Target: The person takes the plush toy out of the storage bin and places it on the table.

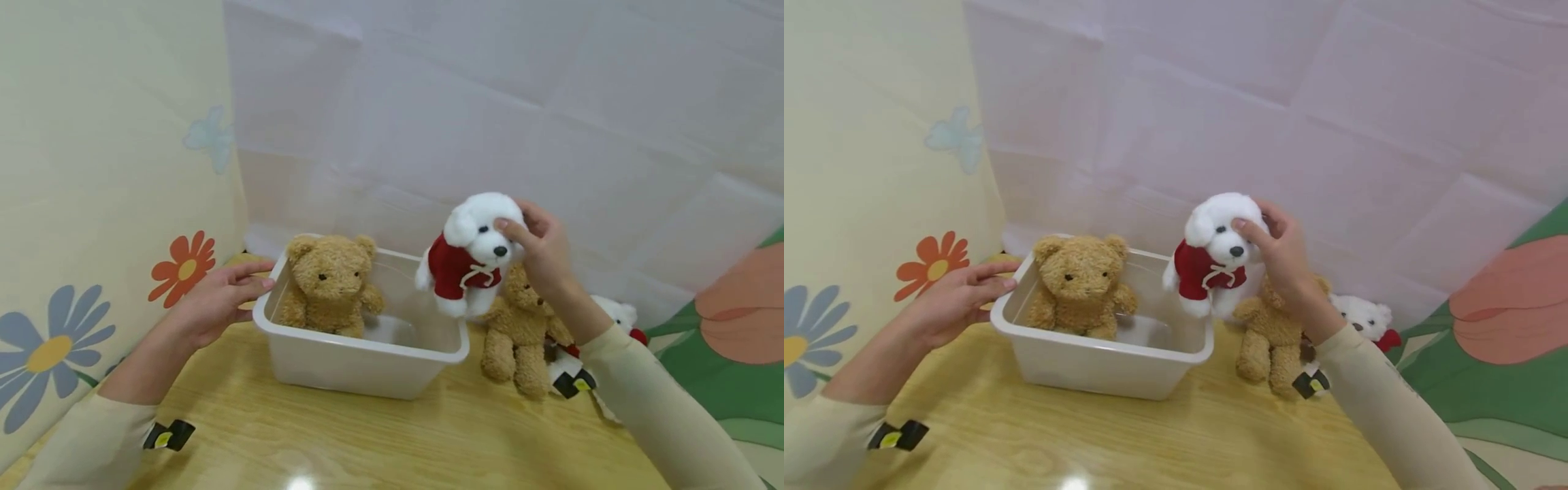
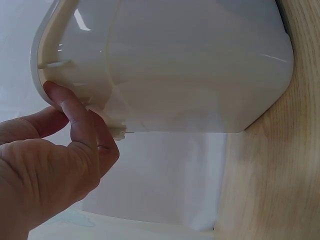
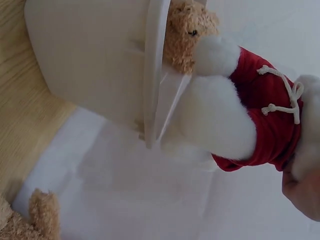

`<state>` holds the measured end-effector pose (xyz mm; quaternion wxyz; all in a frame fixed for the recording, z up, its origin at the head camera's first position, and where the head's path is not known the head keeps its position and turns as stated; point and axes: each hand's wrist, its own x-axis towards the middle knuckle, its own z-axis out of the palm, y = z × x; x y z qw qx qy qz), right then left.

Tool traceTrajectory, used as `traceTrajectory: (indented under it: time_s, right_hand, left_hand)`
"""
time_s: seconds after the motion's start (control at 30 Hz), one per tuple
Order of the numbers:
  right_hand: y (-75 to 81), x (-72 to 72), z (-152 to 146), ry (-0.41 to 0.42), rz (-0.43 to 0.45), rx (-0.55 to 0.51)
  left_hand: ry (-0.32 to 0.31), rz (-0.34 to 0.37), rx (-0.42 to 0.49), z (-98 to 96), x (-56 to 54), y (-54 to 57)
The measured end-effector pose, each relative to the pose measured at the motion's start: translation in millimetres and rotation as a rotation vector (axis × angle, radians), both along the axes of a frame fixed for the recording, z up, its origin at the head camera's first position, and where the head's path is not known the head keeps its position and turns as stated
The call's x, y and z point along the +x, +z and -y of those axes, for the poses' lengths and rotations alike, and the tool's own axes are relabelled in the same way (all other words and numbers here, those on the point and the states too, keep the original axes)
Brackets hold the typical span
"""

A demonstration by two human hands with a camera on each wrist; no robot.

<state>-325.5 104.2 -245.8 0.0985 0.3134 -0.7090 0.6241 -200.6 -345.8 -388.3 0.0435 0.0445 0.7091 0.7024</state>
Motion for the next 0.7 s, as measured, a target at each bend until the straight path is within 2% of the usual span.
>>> traceTrajectory:
  time_s: [0.13,0.33,0.53,0.7]
  right_hand:
    - [-0.7,-6.2,-14,-0.069,-0.003,-0.086]
    - [-8.8,-10.3,-38,-0.208,-0.017,-0.126]
    - [-31.9,-11.5,-57,-0.276,-0.063,-0.133]
    - [-56.3,-13.0,-68,-0.361,-0.027,-0.056]
  left_hand:
    - [-0.001,0.001,0.001,0.8,-0.7,-1.3]
    - [-0.017,-0.007,-0.01,2.1,-2.0,-1.7]
    - [-0.02,-0.005,-0.03,3.1,-1.4,-1.5]
    - [-0.012,-0.001,-0.025,2.8,-1.1,-2.0]
